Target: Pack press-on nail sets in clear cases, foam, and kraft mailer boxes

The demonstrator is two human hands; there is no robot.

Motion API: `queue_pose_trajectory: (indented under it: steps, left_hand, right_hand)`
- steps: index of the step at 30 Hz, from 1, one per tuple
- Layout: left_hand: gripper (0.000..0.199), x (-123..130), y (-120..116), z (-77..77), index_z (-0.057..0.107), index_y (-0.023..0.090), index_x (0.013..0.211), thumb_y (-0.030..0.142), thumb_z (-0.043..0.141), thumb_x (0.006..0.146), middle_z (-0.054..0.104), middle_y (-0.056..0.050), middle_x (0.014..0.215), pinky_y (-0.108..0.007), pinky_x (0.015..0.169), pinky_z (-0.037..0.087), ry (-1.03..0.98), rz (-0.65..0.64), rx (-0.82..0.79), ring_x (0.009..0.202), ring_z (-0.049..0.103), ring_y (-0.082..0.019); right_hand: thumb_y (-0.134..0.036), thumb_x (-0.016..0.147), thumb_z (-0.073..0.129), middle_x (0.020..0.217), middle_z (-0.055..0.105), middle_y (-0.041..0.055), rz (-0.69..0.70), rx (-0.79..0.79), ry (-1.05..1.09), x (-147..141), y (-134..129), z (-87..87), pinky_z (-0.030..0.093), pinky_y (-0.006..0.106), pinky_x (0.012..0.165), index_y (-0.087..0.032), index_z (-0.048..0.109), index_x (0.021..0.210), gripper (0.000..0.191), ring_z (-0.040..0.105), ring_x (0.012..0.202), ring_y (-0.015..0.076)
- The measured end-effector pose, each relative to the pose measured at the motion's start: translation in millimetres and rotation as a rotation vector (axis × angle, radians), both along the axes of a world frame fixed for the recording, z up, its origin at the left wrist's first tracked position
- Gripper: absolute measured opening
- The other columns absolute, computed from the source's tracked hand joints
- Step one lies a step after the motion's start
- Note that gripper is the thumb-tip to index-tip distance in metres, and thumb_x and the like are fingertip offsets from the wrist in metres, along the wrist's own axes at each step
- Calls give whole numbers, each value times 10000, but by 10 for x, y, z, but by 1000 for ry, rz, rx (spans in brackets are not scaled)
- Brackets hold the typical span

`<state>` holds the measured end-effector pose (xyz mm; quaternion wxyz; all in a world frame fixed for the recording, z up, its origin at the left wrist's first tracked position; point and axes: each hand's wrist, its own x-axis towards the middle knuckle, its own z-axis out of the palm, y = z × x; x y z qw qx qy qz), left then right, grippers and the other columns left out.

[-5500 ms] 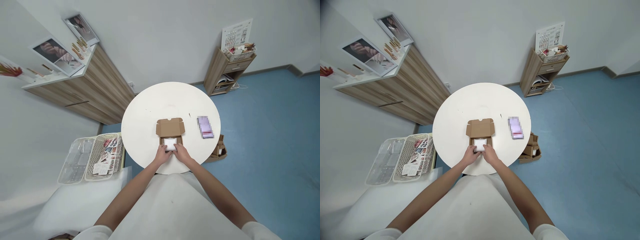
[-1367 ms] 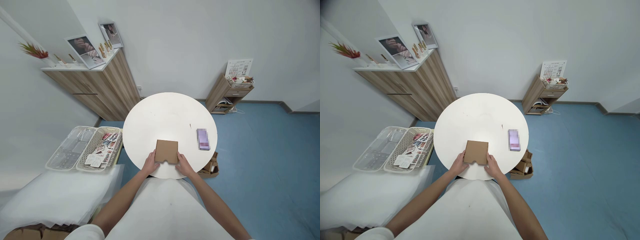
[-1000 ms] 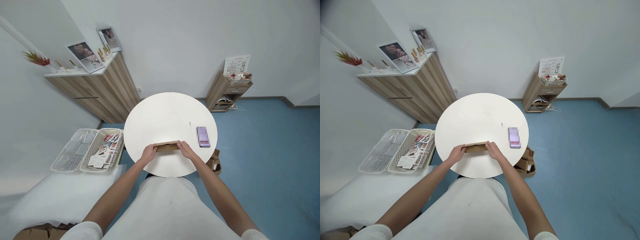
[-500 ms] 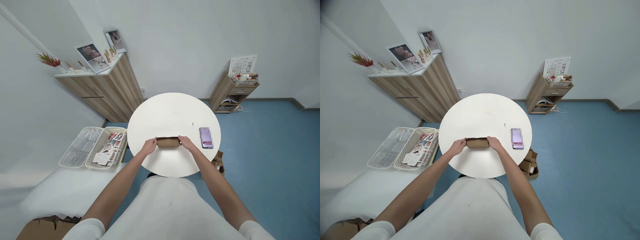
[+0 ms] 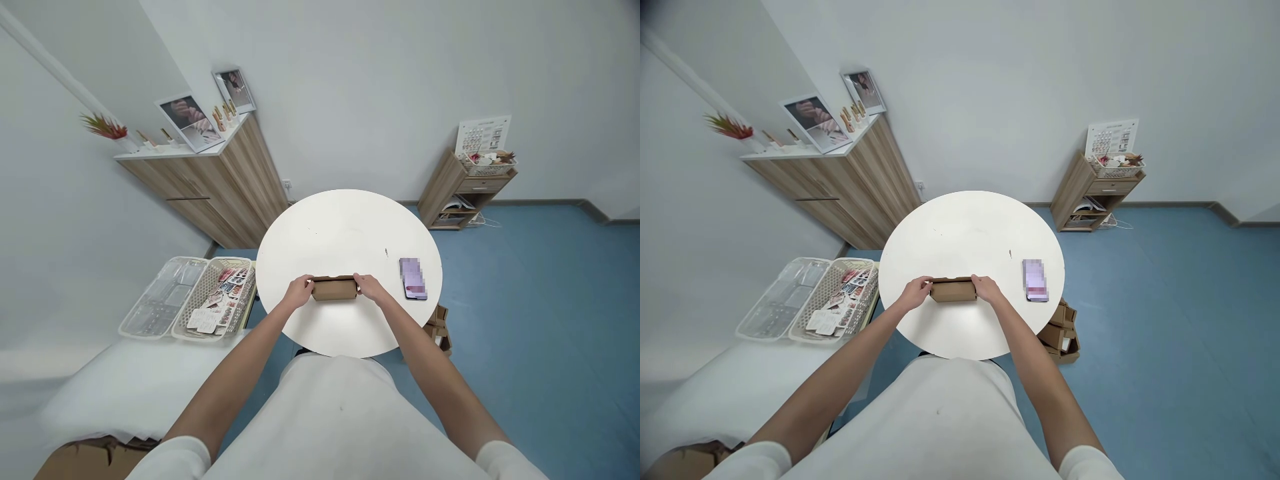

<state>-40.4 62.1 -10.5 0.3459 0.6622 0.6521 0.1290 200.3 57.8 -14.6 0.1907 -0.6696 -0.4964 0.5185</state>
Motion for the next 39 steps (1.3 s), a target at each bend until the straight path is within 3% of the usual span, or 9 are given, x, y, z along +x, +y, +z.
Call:
queue_pose_trajectory:
  steps: [8,13,18,21,24,29,34,39]
  left_hand:
    - [342,-54,41,-20,552,224,1072,300,370,792,629,-14,797,-247,617,421,-19,-51,-5,721,559,-150]
    - [360,-85,50,-64,547,222,1093,318,379,789,628,-10,776,-252,620,428,-15,-58,6,706,557,-151]
    - [373,-148,55,-99,552,208,1099,328,416,773,636,-10,787,-260,666,441,-28,-97,10,720,570,-152]
    - [345,-186,39,-78,574,206,1064,305,427,768,639,-26,891,-269,727,441,-24,-143,88,800,574,-164]
    - [325,-201,17,-46,582,210,1044,282,427,768,634,-36,938,-285,757,440,-5,-177,156,820,573,-174]
    - [309,-190,-16,-47,586,211,1018,280,462,744,639,-32,855,-306,741,453,8,-157,115,766,577,-177]
    - [350,-179,-71,-66,580,199,986,408,532,708,594,-61,1029,-290,737,463,-115,-22,63,848,579,-179]
    - [474,-132,-69,-88,528,197,1051,555,392,770,556,-92,1124,-261,687,470,-298,193,-182,935,561,-180]
  right_hand:
    - [-497,777,348,597,482,13,13,13,40,-23,20,48,322,268,588,-201,382,510,400,446,596,144]
    - [-478,750,388,625,509,1,25,33,102,-11,-5,82,334,252,606,-193,444,534,361,454,624,132]
    - [-438,732,429,716,583,9,31,36,143,15,-4,95,369,254,639,-185,568,659,298,501,680,141]
    - [-400,720,469,815,613,22,17,40,167,24,-2,72,388,267,679,-188,615,781,265,525,705,144]
    - [-366,715,501,927,621,34,3,55,209,27,-2,37,399,290,736,-202,624,918,289,546,751,151]
    - [-357,726,518,1071,583,53,22,35,215,44,-11,-9,385,319,830,-211,580,1069,378,548,885,170]
    - [-366,726,518,1016,569,39,38,64,205,61,-66,-35,384,322,841,-233,555,1099,398,529,929,168]
    - [-340,697,533,1026,528,32,-29,8,291,50,-92,-80,417,289,771,-250,502,1144,457,518,925,155]
